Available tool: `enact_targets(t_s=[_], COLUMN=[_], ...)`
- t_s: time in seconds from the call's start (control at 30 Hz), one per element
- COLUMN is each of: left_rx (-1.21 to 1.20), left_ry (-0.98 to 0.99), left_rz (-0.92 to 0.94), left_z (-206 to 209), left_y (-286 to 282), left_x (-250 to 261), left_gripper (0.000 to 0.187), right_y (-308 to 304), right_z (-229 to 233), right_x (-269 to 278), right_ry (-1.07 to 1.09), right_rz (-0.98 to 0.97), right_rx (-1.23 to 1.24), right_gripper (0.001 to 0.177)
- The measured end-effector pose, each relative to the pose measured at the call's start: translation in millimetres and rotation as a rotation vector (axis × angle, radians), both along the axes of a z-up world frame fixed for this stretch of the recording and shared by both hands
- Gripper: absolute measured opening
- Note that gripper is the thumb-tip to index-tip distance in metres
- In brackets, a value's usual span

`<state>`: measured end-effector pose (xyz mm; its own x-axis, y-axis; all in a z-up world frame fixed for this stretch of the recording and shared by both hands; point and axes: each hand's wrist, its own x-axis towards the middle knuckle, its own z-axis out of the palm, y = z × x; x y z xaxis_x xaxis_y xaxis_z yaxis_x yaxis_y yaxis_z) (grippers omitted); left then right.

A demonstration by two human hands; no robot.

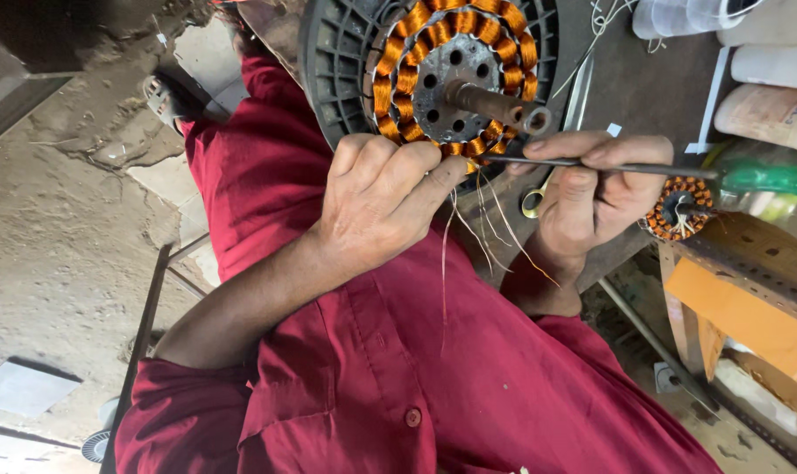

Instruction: The person works on an electric motor stator, using shears to cut wires and a screwdriver to adjust components. They handle copper windings and connect wires, performing detailed manual adjustments throughout the process.

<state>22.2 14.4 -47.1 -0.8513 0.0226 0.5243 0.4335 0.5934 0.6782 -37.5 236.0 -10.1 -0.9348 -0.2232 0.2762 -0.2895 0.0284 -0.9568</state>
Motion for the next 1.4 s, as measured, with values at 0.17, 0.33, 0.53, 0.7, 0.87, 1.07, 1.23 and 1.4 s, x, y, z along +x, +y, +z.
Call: enact_targets(t_s=[0.17,0.33,0.53,0.7,0.87,1.07,1.23,1.4], left_rx=[0.007,0.030,0.017,0.026,0.011,0.020,0.055,0.091], left_ry=[0.018,0.065,0.103,0.112,0.126,0.120,0.114,0.113], left_rz=[-0.002,-0.003,0.015,-0.021,0.001,-0.037,-0.060,-0.057], left_z=[-2,-6,-8,-8,-6,-7,-6,-6], left_y=[0,0,0,-4,-4,-8,-8,-8], left_x=[0,-2,-3,-2,-4,-4,-4,-6], left_gripper=[0.036,0.037,0.033,0.029,0.029,0.031,0.031,0.032], right_y=[-5,-6,-2,-11,-15,-27,-32,-35], right_z=[4,10,6,1,11,5,5,21], right_x=[-4,-7,-8,-1,11,14,12,12], right_ry=[-0.047,-0.111,-0.026,0.378,0.283,0.418,0.380,0.319], right_rz=[0.016,0.065,0.123,0.226,0.039,0.111,0.080,0.165], right_rx=[0.044,0.037,0.104,0.189,0.411,0.370,0.418,0.617], right_gripper=[0.032,0.031,0.020,0.019,0.015,0.013,0.014,0.016])
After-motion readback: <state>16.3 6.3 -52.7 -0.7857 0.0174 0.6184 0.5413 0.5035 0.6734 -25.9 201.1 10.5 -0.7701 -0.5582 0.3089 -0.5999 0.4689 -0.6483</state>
